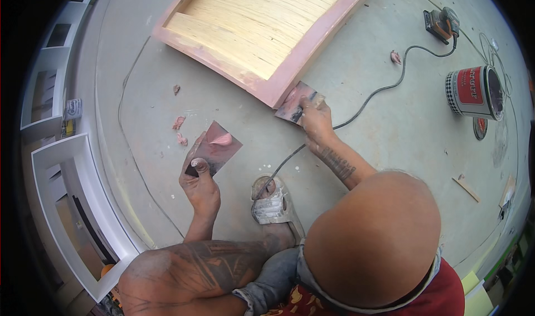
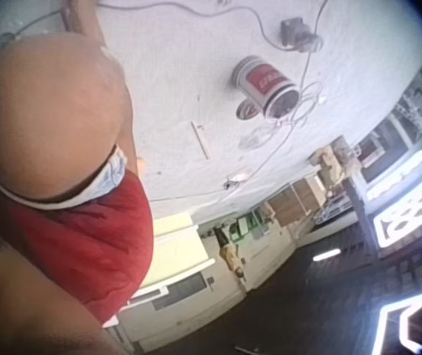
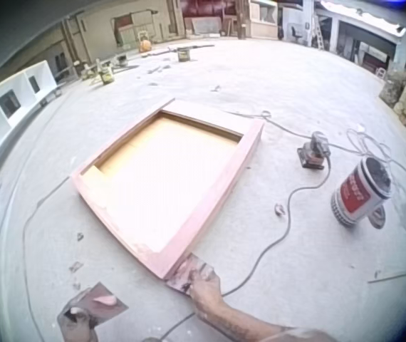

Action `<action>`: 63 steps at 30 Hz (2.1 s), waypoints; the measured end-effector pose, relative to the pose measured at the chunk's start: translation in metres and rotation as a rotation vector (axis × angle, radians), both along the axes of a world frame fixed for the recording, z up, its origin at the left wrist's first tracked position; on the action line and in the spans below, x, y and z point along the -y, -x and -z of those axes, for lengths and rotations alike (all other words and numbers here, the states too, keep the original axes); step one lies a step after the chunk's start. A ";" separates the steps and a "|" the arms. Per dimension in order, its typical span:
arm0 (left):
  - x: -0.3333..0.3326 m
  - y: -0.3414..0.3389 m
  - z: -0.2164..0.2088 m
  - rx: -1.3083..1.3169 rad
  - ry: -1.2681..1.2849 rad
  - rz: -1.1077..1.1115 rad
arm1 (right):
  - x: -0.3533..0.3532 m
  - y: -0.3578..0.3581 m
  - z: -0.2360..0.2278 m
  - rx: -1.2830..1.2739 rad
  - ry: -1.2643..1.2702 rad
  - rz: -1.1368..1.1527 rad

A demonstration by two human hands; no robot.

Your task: The person scoops filler from a can, mixes it between two putty knives, and applies the filler onto the edges of a wooden frame.

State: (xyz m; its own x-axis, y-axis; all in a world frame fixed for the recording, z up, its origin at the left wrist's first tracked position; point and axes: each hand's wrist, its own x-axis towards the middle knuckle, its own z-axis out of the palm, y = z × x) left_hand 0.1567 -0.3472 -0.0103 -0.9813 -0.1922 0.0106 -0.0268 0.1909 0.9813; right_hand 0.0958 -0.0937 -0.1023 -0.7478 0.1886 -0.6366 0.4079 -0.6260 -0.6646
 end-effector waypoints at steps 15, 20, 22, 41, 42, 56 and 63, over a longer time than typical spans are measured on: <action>0.000 0.021 -0.018 0.161 -0.279 0.079 | -0.005 -0.016 -0.057 -0.165 0.300 0.099; -0.004 0.031 -0.025 0.342 -0.617 0.109 | 0.017 -0.040 0.004 0.011 0.215 0.043; -0.002 0.034 -0.021 0.418 -0.744 0.106 | 0.024 -0.037 0.003 0.011 0.215 0.027; -0.006 0.043 -0.017 0.461 -0.706 0.109 | 0.035 -0.009 0.016 -0.015 0.134 -0.006; -0.005 0.043 -0.017 0.466 -0.715 0.103 | 0.036 -0.008 0.015 -0.017 0.148 -0.005; 0.001 0.034 -0.009 0.502 -0.778 0.070 | 0.032 -0.004 -0.046 -0.077 0.256 0.064; 0.023 0.019 0.017 0.668 -1.319 0.144 | 0.027 -0.028 -0.070 -0.658 -0.220 -0.271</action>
State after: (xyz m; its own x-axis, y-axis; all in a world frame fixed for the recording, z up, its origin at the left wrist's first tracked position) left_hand 0.1378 -0.3700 -0.0274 -0.7456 0.3923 -0.5387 -0.5897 -0.7650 0.2590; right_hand 0.1239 -0.1205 -0.0327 -0.9998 0.0147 -0.0100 0.0036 -0.3843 -0.9232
